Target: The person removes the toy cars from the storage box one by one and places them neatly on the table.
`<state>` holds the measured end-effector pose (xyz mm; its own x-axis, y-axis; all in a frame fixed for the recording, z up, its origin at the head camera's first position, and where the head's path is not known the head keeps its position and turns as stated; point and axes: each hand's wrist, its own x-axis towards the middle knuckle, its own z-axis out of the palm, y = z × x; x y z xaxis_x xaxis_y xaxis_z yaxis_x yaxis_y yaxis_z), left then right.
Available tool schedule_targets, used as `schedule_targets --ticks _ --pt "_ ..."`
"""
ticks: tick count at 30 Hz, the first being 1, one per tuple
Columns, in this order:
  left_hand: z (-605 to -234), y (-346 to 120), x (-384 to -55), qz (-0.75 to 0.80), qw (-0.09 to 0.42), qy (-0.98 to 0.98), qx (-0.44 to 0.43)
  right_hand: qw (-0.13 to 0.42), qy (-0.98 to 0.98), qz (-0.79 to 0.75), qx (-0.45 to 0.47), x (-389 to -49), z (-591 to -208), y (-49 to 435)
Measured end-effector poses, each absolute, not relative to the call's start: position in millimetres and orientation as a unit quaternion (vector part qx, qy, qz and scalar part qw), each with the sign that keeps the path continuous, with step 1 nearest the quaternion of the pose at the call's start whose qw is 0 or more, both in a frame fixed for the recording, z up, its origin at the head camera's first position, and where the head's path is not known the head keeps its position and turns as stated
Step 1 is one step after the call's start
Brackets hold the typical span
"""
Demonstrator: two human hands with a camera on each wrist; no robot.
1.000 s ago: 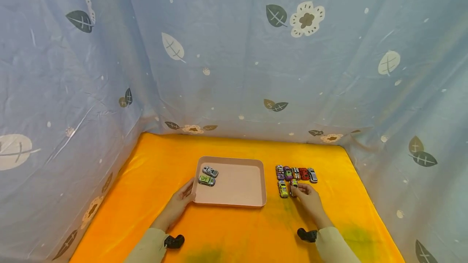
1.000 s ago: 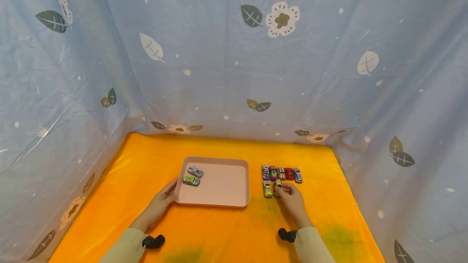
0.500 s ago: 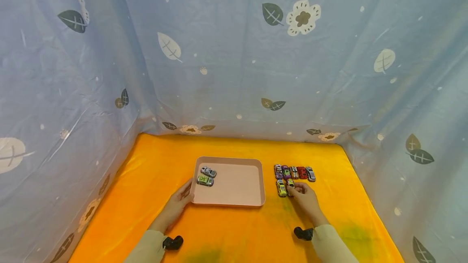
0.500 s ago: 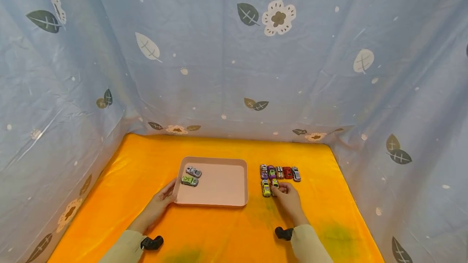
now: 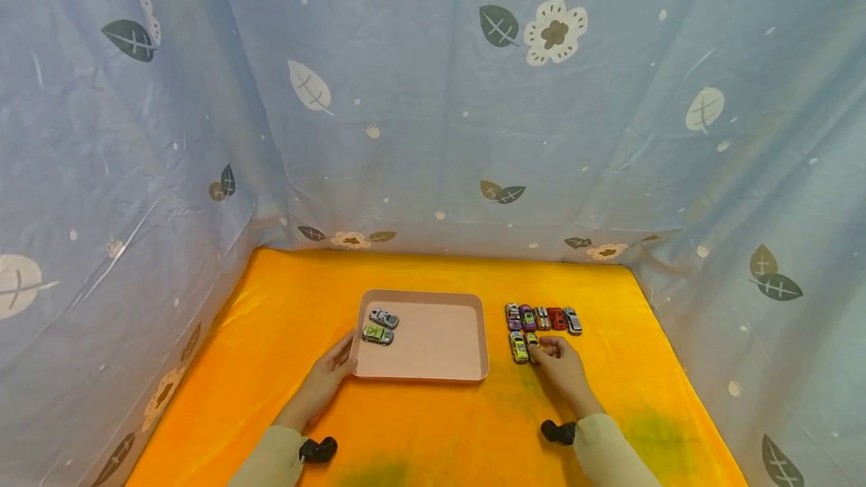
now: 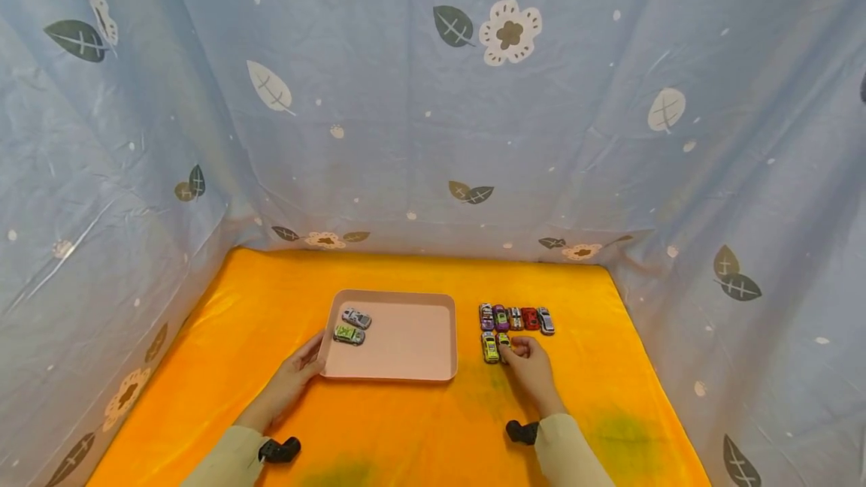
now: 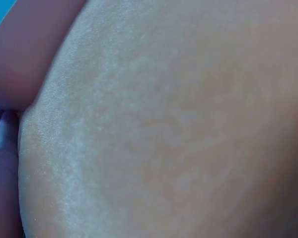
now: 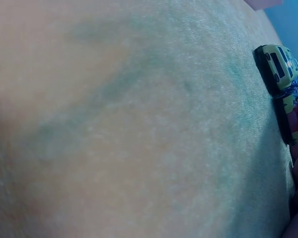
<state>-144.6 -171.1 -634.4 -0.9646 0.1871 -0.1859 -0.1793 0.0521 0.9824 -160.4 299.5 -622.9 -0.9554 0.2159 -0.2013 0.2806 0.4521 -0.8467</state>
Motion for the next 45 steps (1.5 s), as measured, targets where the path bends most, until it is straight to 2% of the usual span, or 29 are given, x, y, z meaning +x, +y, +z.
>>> schedule_targets --ticks 45 --pt "-631.6 -173.2 -145.7 0.694 0.135 0.708 0.010 0.023 0.847 -0.508 0.156 -161.7 -622.4 298.1"
